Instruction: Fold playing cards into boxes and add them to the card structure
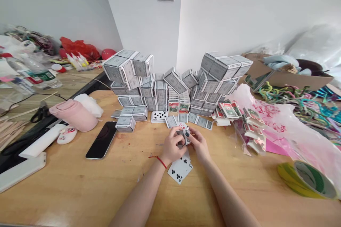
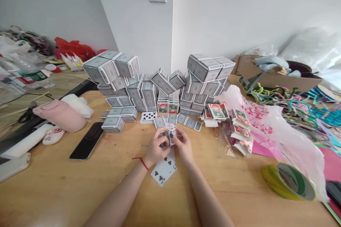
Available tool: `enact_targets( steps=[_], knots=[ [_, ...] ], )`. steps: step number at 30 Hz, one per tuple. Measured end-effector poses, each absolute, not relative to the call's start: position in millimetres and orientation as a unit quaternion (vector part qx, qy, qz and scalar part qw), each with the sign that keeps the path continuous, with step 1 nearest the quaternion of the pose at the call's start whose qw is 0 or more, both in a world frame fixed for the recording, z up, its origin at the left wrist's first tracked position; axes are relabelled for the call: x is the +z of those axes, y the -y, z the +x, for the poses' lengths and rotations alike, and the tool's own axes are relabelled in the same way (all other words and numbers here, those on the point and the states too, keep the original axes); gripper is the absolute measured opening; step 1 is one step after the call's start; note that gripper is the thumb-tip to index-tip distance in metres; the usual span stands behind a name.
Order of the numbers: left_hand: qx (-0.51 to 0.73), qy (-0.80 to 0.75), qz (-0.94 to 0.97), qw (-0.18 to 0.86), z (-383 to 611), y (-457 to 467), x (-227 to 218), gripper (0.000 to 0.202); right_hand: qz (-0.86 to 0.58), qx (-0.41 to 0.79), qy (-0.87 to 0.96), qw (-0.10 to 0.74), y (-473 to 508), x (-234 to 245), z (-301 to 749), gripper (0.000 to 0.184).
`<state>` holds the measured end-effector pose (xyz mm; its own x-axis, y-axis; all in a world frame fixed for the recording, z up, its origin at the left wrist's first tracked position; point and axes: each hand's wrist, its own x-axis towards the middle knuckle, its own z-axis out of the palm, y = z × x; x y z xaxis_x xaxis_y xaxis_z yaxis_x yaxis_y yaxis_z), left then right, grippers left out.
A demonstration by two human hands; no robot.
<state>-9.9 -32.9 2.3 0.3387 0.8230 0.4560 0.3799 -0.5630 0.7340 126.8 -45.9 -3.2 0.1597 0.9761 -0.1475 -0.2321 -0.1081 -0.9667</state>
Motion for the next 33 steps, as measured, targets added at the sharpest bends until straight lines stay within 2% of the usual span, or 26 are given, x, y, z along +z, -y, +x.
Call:
enact_targets(
  steps=[20,33],
  knots=[
    [0.422,-0.395,0.777,0.251,-9.0,30.3,-1.5,0.015,-0.522,0.552,0.361,0.541,45.1,-2.6,124.8,0.044],
    [0.437,-0.39,0.769,0.257,-6.9,32.1,-0.4,0.016,-0.516,0.574,0.36,0.524,45.7,5.0,122.8,0.048]
  ],
)
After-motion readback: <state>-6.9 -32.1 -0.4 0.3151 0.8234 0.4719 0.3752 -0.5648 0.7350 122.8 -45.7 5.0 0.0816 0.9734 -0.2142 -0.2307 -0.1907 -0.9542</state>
